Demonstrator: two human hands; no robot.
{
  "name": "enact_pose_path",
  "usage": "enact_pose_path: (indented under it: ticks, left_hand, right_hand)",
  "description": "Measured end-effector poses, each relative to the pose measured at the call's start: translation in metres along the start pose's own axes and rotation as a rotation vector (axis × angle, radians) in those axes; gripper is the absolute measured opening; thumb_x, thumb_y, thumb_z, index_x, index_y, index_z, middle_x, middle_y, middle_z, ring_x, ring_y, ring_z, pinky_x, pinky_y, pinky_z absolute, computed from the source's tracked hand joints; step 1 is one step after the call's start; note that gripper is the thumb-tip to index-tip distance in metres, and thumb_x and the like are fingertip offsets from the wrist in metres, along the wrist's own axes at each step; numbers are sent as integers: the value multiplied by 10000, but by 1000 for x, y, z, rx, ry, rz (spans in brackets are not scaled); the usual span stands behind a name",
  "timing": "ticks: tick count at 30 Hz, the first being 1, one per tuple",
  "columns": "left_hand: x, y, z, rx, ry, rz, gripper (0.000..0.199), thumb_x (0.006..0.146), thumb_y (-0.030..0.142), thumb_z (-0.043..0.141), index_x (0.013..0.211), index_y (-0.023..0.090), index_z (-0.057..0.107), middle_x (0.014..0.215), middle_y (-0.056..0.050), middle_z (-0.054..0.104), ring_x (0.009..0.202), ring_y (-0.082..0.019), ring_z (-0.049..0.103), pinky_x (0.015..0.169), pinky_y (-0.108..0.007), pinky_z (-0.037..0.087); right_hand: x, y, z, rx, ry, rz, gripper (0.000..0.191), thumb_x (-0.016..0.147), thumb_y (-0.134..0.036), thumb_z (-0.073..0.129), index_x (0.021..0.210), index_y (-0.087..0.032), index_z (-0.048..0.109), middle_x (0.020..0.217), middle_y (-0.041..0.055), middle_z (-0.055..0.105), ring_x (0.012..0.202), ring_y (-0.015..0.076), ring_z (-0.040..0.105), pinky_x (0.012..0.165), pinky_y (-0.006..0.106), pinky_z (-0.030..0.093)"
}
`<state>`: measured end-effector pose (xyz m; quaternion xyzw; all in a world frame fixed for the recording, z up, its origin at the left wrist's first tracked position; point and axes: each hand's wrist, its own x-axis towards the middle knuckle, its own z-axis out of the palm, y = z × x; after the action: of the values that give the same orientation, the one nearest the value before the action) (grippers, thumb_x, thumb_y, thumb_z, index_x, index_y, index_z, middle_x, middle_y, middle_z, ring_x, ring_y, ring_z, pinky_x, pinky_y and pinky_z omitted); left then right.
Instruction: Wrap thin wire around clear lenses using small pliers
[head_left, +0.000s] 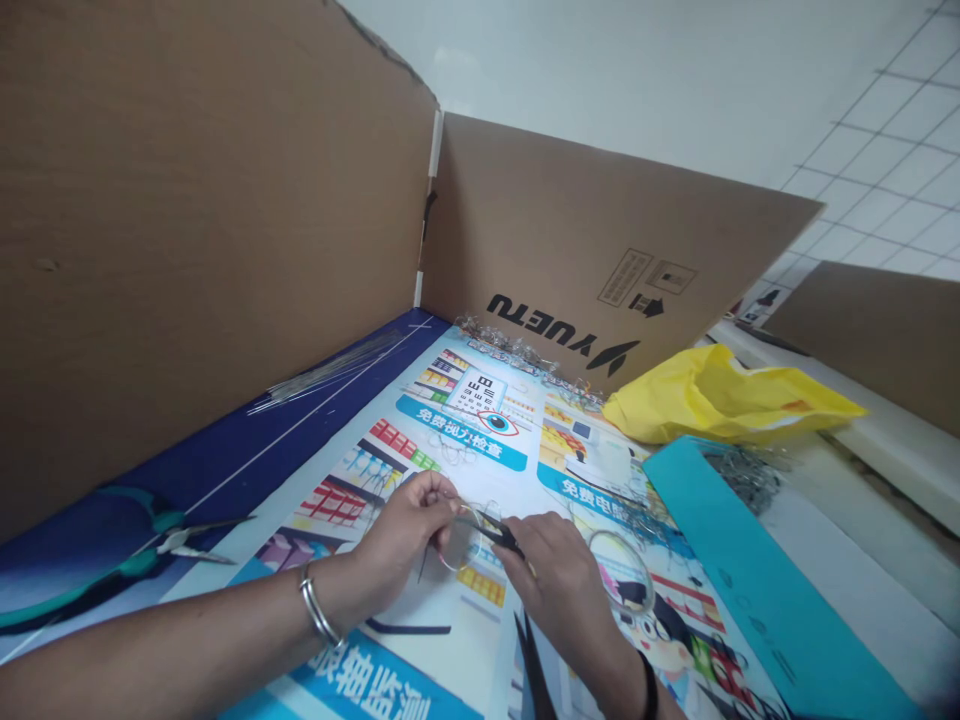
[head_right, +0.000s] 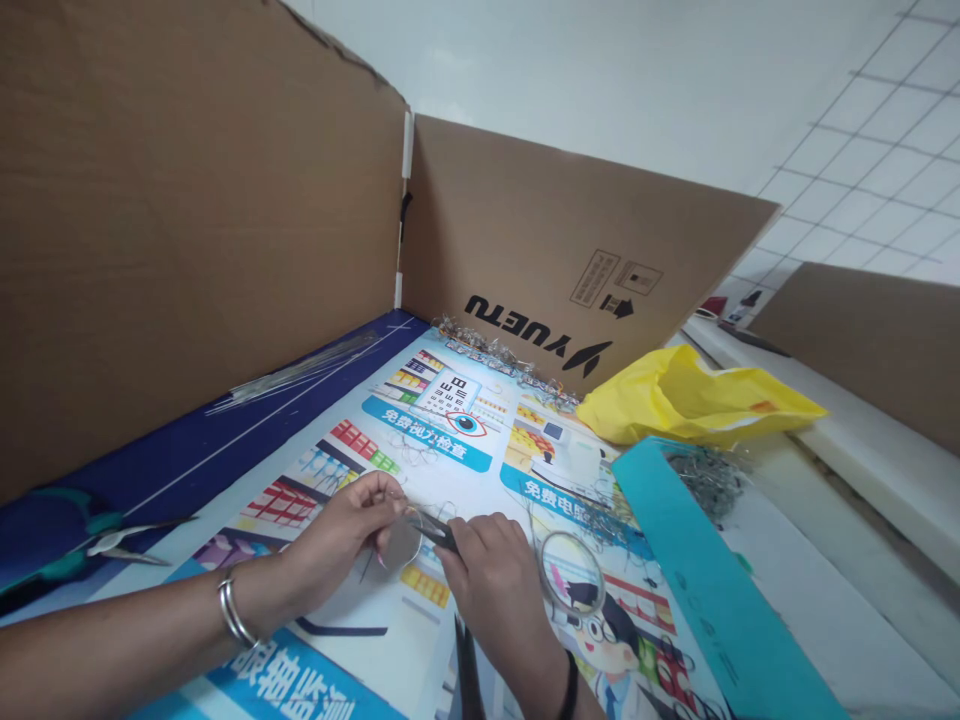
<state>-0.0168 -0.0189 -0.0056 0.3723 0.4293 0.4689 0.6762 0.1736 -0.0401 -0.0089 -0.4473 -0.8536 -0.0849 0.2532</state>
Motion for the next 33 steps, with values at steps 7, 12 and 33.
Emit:
enact_pose_path:
  ticks: [7, 12, 33]
  left_hand:
    - [1, -1, -1, -14, 7, 13, 119, 716, 216, 599, 743, 181, 489, 450, 64, 466, 424, -78, 406, 461, -211, 338]
    - [0, -4, 0, -3, -33, -1, 130, 715, 221, 608, 708, 180, 485, 443, 68, 453, 414, -72, 394, 451, -209, 335]
    - [-2, -3, 0, 27, -118, -41, 133, 702, 223, 619, 699, 175, 496, 457, 66, 463, 412, -66, 394, 437, -196, 318]
  right_hand:
    - [-4, 6, 4, -17, -27, 55, 210, 884, -314, 478, 985, -164, 585, 790, 67, 612, 774, 201, 549, 713, 339, 417]
    - [-4, 9, 5, -31, 9, 72, 209, 888, -315, 469, 959, -160, 589, 777, 65, 611, 779, 203, 556, 713, 340, 425]
    - [-4, 10, 8, -38, -92, 80, 255, 912, -331, 425, 1047, -180, 580, 816, 68, 625, 796, 196, 570, 692, 321, 462]
